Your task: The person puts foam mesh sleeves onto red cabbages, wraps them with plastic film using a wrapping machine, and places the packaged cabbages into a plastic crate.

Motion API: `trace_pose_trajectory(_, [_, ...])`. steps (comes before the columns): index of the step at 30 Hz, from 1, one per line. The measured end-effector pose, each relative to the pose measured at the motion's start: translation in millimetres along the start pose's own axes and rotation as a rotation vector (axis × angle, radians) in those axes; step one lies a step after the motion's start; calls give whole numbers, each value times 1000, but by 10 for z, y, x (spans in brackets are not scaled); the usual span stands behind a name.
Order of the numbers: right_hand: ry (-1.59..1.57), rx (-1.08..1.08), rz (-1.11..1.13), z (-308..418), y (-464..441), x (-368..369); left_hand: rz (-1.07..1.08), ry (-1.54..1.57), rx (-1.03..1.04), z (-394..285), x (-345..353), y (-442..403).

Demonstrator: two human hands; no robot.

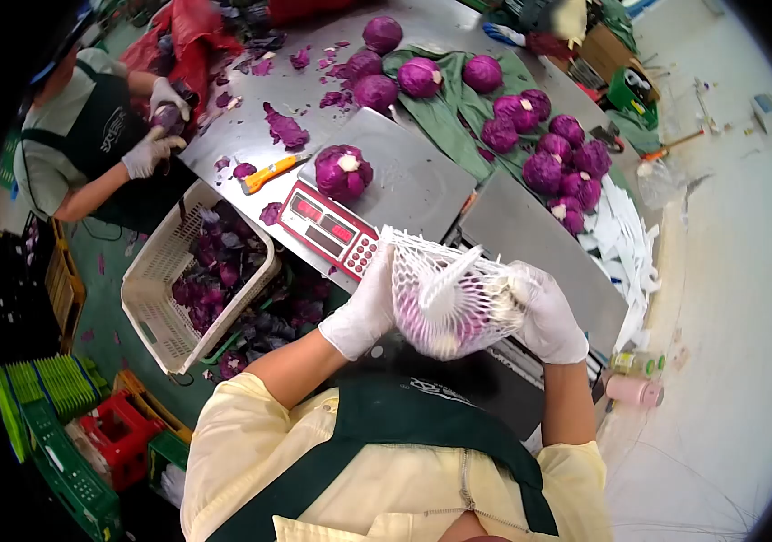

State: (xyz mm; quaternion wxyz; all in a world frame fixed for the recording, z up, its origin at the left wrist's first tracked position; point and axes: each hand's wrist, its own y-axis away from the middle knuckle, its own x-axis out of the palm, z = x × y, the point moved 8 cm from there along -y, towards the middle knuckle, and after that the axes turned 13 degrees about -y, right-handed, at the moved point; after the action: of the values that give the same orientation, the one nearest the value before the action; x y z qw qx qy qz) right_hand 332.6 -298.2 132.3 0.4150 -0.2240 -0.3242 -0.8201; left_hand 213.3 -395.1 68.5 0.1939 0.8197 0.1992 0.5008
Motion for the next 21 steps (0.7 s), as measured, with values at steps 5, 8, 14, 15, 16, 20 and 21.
trace_pose_trajectory(5, [-134,25,-163,-465,292,-404,449,211,121,191,208,201])
trace_pose_trajectory(8, [-282,64,-96,-724,605,-99,343,8,126,405,215,-50])
trace_pose_trajectory(14, [-582,-229,-154,-238,865,-609,330,-216,355,588,532,59])
trace_pose_trajectory(15, [-476,-344,-171,-91,888,-705,228,-336,225,749,784,64])
trace_pose_trajectory(16, [-329,-411,-248,5,926,-794,347,-472,253,933,998,66])
trace_pose_trajectory(20, [147,-586,-81,684,1106,-1122,524,-251,-105,1291,1389,-258])
trace_pose_trajectory(21, [420,-627,-209,881,1161,-1599,492,-89,-254,1323,1489,-311])
